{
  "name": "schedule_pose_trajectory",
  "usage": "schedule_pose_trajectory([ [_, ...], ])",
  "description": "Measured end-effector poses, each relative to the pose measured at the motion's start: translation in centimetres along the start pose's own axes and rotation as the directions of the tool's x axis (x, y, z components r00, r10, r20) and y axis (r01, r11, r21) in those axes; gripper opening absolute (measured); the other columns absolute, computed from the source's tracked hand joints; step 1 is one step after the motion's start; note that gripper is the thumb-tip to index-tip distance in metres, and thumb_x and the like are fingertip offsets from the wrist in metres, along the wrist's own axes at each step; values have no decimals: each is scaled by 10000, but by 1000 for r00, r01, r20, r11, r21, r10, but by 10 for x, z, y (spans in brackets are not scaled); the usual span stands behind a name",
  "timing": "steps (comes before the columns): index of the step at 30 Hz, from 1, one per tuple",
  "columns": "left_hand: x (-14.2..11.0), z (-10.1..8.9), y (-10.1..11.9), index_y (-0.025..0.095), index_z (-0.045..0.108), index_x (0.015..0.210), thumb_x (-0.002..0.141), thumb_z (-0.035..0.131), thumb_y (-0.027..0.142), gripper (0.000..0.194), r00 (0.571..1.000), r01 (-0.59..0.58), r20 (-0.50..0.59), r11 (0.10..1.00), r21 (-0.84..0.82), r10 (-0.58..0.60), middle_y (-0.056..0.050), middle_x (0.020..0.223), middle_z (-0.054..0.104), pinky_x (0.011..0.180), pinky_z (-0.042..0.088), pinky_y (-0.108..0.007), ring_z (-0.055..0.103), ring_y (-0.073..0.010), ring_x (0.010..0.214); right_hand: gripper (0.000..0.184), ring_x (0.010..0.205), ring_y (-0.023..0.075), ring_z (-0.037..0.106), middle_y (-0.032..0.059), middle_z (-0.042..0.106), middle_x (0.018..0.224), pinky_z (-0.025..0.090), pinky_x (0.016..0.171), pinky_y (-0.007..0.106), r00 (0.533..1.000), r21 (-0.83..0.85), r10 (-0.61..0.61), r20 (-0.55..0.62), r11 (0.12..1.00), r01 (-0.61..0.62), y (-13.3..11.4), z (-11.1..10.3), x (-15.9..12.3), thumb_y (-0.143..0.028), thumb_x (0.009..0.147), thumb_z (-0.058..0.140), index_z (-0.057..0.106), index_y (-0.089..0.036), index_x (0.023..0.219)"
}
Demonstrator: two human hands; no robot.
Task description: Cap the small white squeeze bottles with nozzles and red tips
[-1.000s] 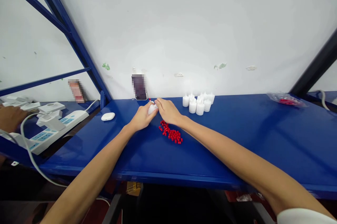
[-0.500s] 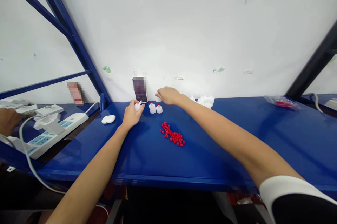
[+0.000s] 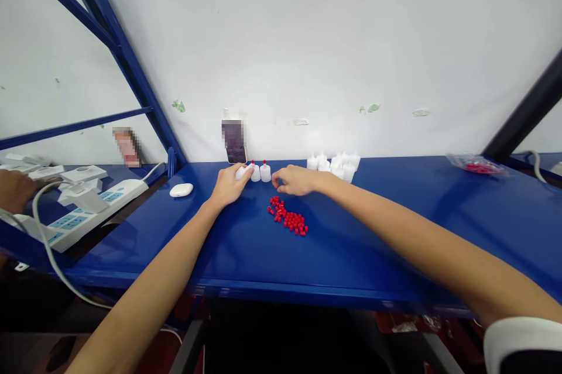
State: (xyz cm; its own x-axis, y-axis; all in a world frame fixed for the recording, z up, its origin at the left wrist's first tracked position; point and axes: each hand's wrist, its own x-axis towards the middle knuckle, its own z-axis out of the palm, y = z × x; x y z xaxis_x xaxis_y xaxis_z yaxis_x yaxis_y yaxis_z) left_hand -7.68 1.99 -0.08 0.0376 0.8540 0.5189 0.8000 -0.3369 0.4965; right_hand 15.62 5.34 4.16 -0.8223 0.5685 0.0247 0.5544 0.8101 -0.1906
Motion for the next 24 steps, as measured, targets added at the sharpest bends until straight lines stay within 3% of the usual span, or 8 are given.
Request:
schedule_pose_trajectory([
  [3, -3, 3, 5, 164, 695, 958, 948, 434, 559, 473, 996, -46, 74, 999, 0, 46, -49, 815, 713, 709, 438, -268, 629, -182, 715, 228, 549, 135, 604, 11, 697, 752, 445, 618, 279, 995, 158, -76, 71, 985, 64, -2, 5, -14, -166, 877, 574, 676, -206, 1077],
  [5, -5, 5, 8, 172, 685, 953, 960, 407, 560, 478, 989, -85, 121, 996, 28, 81, -51, 816, 710, 706, 434, -270, 636, -191, 720, 223, 514, 124, 589, 3, 695, 733, 452, 635, 285, 992, 172, -101, 78, 981, 87, 0, 10, -16, -173, 885, 571, 688, -207, 1073],
  [10, -8, 9, 10, 195, 651, 912, 966, 369, 597, 494, 975, -129, 201, 982, 139, 100, -51, 757, 675, 659, 402, -272, 629, -207, 686, 106, 701, 172, 620, 41, 697, 799, 427, 693, 299, 983, 70, -167, -70, 983, 172, 9, 20, -11, -189, 868, 599, 698, -192, 906],
  [13, -8, 12, 8, 202, 622, 1020, 958, 411, 591, 447, 959, -156, 249, 985, 77, 132, -35, 753, 660, 637, 400, -264, 617, -200, 669, 110, 601, 137, 587, 22, 676, 789, 420, 641, 278, 979, 246, -67, -193, 963, 115, 9, 20, -9, -252, 909, 555, 635, -182, 933],
  [17, -7, 13, 9, 198, 578, 1084, 966, 431, 556, 404, 947, -173, 275, 985, 7, 164, -20, 753, 646, 631, 405, -258, 604, -184, 653, 170, 495, 104, 527, -3, 656, 778, 395, 571, 259, 943, 496, 118, -313, 866, 56, -1, 18, -4, -335, 956, 483, 552, -186, 998],
  [24, -7, 12, 13, 194, 581, 1068, 984, 419, 513, 367, 939, -213, 268, 976, -36, 215, -26, 791, 647, 641, 396, -258, 607, -183, 681, 168, 651, 142, 553, 10, 649, 743, 368, 660, 265, 887, 374, 103, -451, 924, 83, -11, 23, 5, -323, 962, 489, 576, -182, 938],
])
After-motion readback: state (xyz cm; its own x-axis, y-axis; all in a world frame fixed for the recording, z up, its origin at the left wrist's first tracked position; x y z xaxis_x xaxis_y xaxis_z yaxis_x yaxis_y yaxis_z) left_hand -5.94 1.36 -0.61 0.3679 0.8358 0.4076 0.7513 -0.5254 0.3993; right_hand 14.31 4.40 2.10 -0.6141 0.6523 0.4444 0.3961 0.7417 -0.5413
